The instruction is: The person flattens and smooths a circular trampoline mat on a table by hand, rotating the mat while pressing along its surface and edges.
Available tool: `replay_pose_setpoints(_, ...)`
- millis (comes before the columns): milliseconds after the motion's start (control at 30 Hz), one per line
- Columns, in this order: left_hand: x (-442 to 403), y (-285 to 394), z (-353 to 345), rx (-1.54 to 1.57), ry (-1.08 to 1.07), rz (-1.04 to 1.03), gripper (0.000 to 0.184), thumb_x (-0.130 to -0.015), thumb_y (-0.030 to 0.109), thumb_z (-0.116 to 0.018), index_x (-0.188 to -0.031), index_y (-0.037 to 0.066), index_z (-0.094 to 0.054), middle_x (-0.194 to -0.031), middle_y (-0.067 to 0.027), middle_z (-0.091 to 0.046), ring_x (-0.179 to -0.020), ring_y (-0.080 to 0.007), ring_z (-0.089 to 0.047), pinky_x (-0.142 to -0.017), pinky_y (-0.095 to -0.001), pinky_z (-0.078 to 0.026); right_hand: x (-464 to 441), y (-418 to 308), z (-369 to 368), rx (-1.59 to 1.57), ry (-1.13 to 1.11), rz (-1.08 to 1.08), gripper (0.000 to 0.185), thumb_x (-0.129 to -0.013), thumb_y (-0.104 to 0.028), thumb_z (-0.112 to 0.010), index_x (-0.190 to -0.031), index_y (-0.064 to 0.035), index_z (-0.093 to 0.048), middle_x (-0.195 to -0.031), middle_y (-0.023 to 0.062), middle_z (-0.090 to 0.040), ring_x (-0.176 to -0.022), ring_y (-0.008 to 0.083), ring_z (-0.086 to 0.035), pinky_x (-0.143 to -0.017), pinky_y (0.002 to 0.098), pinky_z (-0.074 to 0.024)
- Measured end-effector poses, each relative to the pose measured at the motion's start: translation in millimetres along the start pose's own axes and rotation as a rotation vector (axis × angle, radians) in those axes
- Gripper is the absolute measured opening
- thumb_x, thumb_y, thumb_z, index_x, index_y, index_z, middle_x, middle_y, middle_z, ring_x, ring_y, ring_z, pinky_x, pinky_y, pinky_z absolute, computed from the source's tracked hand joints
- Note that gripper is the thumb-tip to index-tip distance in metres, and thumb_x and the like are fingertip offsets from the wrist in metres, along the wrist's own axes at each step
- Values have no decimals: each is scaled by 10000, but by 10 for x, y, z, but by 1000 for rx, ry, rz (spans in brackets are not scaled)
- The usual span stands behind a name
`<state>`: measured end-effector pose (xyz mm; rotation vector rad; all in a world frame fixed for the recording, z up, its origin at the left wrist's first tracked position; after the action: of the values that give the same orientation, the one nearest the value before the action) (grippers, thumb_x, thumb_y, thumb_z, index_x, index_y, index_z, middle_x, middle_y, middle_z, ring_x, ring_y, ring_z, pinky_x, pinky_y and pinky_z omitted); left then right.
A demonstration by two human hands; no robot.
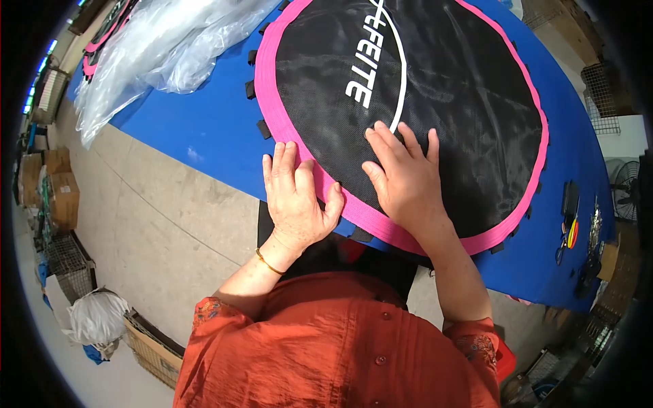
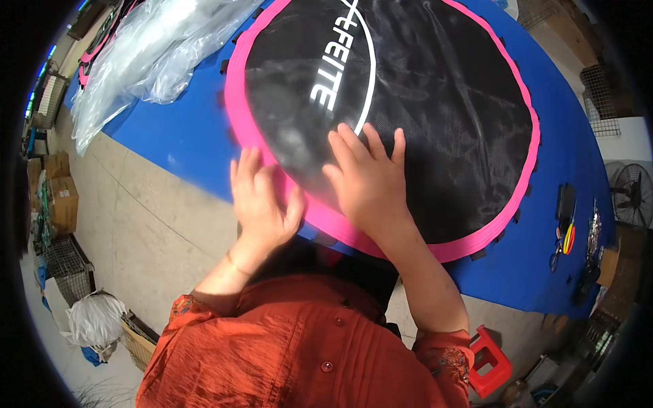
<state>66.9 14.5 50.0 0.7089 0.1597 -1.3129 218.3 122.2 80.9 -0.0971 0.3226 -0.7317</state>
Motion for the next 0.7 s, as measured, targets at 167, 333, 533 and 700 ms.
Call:
replay_pose_setpoints(167, 7, -8, -4, 8, 2, 2, 538, -834, 303, -787, -1208, -60, -654, -1471, -354, -521, -1443, -530, -476, -1216, -695, -328, -191, 11, -50, -42, -28, -30, 438, -1052, -297, -665, -1441, -98, -655, -1510, 68, -634, -1421, 358, -541, -1241, 685, -255)
replay_pose_setpoints(333, 4, -14, -10, 10, 18, 6, 538, -830, 306, -778, -1198, -67, -659, -1460, -359, -528, -1437, -535, -482, -1211, -699, -331, -146, -129, -91, -49, -37, 27, 427, -1060, -273, -646, -1450, -100, -646, -1509, 62, -636, -1421, 353, -539, -1243, 679, -255)
replay_pose_setpoints(533, 7, -15, -14, 9, 19, 2, 539, -834, 307, -766, -1203, -72, -658, -1454, -361, -530, -1433, -537, -484, -1205, -707, -333, -395, -265, -179, -45, -41, 84, 429, -1066, -275, -631, -1463, -111, -641, -1513, 51, -636, -1415, 335, -542, -1239, 670, -266)
replay_pose_setpoints(700, 10, -28, -22, 11, 21, 9, 546, -826, 309, -758, -1201, -75, -660, -1450, -362, -531, -1425, -544, -488, -1203, -707, -334, -321, -344, -189, -24, -64, 114, 433, -1074, -298, -616, -1470, -123, -640, -1516, 48, -636, -1417, 331, -538, -1244, 663, -261)
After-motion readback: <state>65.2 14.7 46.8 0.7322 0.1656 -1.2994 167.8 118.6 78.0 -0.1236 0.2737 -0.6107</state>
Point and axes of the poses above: each hand's wrist, its own x-axis away from the middle knuckle, its own z-axis out of the back of the hand, y = z × x, the point moved 6 cm from there along -x, towards the middle knuckle
